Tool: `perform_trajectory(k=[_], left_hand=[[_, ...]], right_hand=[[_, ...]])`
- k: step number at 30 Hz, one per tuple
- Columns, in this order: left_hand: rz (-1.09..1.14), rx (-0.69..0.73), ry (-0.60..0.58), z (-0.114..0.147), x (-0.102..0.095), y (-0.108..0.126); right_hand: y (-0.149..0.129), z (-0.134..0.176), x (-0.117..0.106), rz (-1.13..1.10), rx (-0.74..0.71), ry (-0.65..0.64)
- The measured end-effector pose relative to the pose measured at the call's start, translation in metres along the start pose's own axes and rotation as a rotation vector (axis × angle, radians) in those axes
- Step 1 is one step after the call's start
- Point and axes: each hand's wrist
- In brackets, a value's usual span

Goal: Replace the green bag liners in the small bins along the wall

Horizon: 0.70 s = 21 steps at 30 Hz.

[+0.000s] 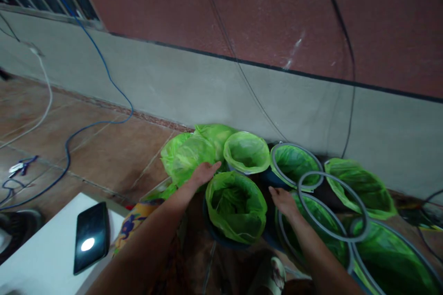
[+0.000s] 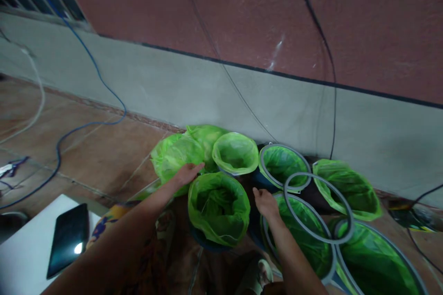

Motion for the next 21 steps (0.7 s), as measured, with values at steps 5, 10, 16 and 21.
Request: perform_trajectory(k=[5,10,16,21], left_hand=[[-0.211,0.050,-0.104,-0.006,0.030,-0.008],[-0.335,0.170,-0.140,-0.006,0.036,-0.008],[-0.338,0.130,0.054,-0.014,0.022,-0.002],[-0.220,0.083,0.284,-0.015,0.011,0.000]], right_hand=[[0.004,-0.009,0.030,0.159,-0.010,-0.166],[0.005,-0.014,0.035,0.188,-0.154,0.017],[-0.008,0.008,0.017,-0.277,-0.123,-0.418],[-0.008,0.025,-0.020,-0.426,-0.108,-0.583]])
Point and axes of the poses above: each hand's wrist, its own z-axis away from the middle knuckle, its own x-axis out of the palm, y = z × x, and after that the axes turned 14 degrees about x, right-handed
